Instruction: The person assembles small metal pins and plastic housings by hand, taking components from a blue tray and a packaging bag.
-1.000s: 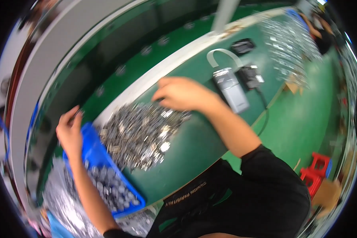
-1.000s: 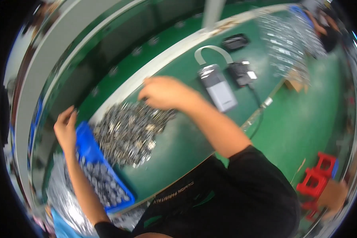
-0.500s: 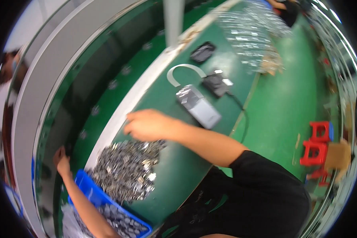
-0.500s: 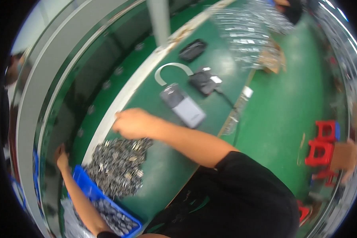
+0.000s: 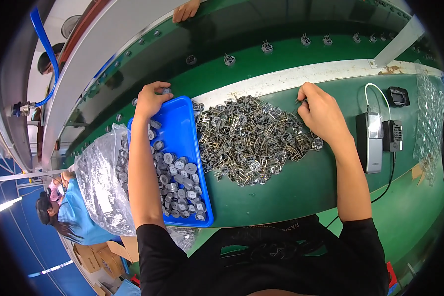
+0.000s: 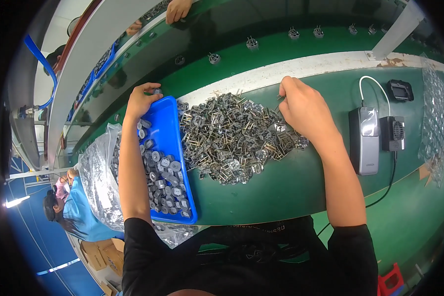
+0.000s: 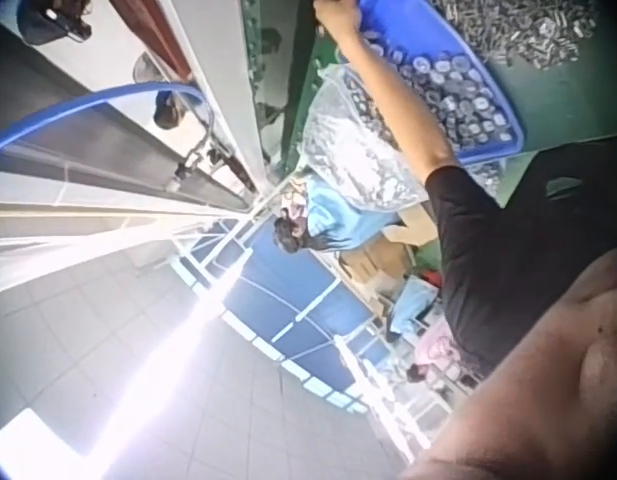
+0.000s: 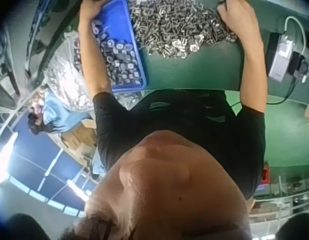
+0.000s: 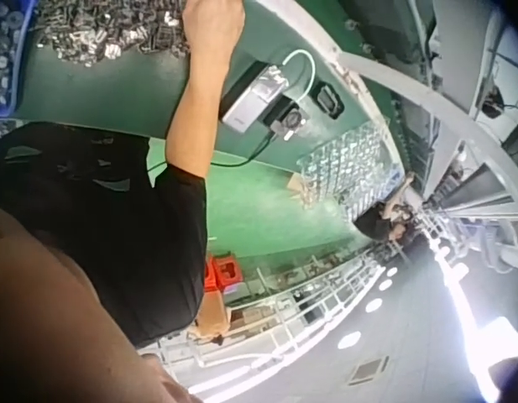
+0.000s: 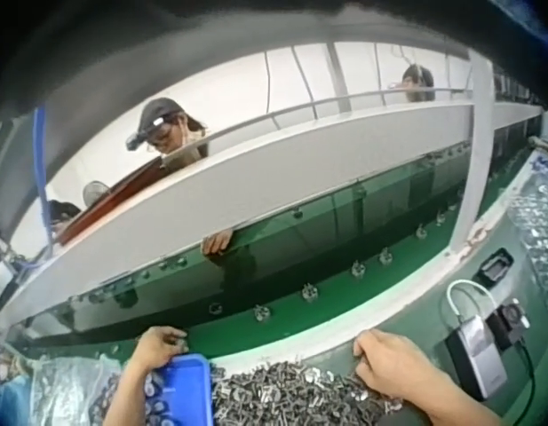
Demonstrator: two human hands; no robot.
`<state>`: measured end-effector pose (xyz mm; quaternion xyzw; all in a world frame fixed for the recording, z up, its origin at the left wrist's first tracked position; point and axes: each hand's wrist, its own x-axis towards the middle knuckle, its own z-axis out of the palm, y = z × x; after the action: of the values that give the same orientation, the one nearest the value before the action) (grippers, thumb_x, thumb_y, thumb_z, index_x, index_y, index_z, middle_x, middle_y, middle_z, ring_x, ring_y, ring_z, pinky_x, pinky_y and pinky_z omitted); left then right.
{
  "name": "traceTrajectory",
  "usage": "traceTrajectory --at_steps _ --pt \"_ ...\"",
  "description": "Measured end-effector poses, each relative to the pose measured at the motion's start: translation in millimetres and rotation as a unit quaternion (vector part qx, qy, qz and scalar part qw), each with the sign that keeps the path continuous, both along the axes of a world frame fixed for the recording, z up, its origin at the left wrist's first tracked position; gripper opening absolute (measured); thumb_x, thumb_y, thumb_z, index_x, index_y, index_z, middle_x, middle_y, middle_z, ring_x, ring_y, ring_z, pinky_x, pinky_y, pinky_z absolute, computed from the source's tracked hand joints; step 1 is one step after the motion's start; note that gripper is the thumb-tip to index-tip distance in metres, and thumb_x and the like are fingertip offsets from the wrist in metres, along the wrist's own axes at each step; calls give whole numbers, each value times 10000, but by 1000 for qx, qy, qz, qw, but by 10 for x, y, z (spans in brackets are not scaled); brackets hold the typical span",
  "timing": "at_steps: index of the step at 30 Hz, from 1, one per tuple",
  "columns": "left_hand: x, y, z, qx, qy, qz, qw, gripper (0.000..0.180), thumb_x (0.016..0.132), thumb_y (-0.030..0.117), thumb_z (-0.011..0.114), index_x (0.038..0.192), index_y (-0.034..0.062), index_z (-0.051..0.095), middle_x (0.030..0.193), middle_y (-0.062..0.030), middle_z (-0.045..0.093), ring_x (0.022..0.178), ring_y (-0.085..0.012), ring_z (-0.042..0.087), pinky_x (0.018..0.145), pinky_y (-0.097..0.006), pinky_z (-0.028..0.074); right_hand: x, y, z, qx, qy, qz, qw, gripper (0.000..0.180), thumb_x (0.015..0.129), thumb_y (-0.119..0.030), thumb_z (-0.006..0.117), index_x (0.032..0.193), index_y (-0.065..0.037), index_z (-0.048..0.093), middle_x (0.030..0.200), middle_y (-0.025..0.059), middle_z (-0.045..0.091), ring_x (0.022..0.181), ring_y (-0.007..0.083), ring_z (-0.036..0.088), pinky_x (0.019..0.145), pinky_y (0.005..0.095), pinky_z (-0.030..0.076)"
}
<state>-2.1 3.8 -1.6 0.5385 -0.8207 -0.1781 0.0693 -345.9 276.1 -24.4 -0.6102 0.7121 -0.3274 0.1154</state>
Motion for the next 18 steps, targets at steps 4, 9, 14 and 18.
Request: traceTrajectory --at_steps 4,9,14,18 --pt "-37 69 95 95 126 4 987 406 807 98 743 1186 -20 658 934 -86 681 818 -165 648 767 -271 509 47 -7 20 -33 2 -11 999 175 786 26 586 951 -22 557 861 146 623 787 372 616 684 462 493" --pt "-275 906 276 233 585 52 775 359 820 -54 695 1174 -24 641 1005 -86 682 860 -171 667 874 -303 527 137 64 124 -76 -51 0 996 115 799 -7 685 910 -36 677 878 104 649 747 295 643 644 378 513" --pt "-650 1886 416 251 468 -21 847 422 767 -110 738 1170 -9 662 998 -81 666 856 -131 675 766 -244 558 379 99 233 -149 -144 65 976 151 778 -16 758 918 -30 702 839 73 666 691 199 645 606 299 509" --pt "-850 2162 287 203 377 -91 899 390 733 -22 817 1100 15 692 907 -61 639 772 -100 667 677 -227 563 654 124 285 -179 -247 117 945 170 767 -2 765 927 -23 711 864 77 679 679 176 646 575 275 513"
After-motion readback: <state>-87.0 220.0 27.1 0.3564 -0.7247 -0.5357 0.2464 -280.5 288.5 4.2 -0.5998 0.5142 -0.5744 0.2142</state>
